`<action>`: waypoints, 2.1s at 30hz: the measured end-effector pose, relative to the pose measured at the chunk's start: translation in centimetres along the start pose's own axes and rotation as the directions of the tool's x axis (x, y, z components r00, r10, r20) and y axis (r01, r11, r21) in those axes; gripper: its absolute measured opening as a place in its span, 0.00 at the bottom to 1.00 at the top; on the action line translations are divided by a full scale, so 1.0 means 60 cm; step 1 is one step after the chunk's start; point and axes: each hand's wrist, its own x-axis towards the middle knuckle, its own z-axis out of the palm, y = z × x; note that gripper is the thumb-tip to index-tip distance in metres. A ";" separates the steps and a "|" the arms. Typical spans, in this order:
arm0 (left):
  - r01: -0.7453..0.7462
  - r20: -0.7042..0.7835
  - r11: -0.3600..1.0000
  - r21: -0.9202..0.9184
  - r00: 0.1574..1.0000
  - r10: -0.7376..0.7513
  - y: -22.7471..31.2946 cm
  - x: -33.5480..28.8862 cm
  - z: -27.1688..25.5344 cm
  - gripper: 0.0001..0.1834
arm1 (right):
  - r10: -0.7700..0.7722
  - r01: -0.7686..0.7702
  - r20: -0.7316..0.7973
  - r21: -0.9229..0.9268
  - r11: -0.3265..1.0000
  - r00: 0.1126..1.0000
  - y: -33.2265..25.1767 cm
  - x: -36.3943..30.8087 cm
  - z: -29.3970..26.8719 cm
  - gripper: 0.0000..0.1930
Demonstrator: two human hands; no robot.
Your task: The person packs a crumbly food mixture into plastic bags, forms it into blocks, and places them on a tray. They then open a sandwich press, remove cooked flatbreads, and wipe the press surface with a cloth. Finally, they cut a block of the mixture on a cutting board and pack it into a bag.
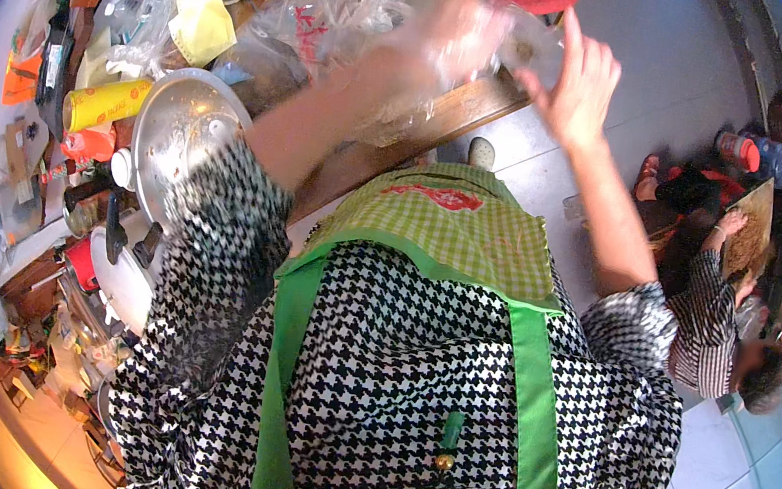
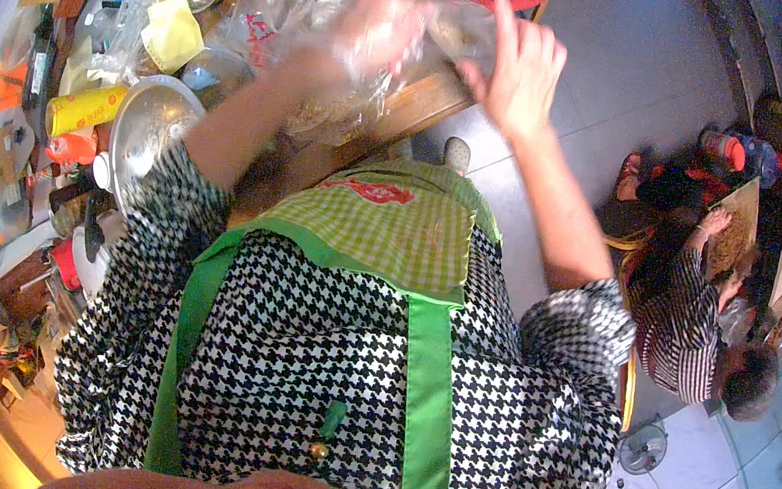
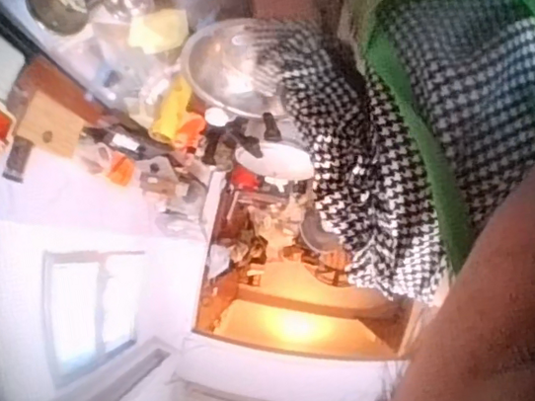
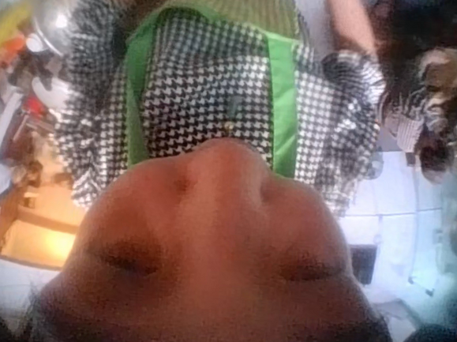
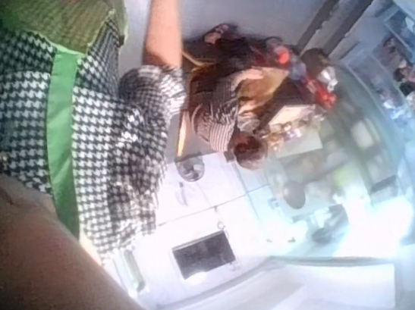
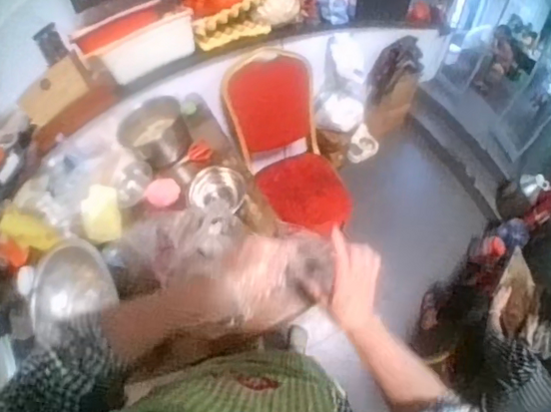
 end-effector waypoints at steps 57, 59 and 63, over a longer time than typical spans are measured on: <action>-0.010 -0.239 0.905 -0.424 0.966 -0.101 -0.175 -0.192 0.040 0.13 | 0.143 -0.036 -0.078 0.754 0.656 0.987 -0.078 0.325 -0.015 0.20; 0.001 -0.242 0.908 -0.418 0.964 -0.112 -0.167 -0.192 0.031 0.12 | 0.096 -0.167 0.137 0.772 0.613 0.986 -0.067 0.286 -0.035 0.03; 0.041 -0.248 0.924 -0.381 0.958 -0.145 -0.107 -0.220 0.043 0.12 | 0.073 -0.221 0.302 0.491 0.842 0.950 -0.010 0.196 -0.055 0.14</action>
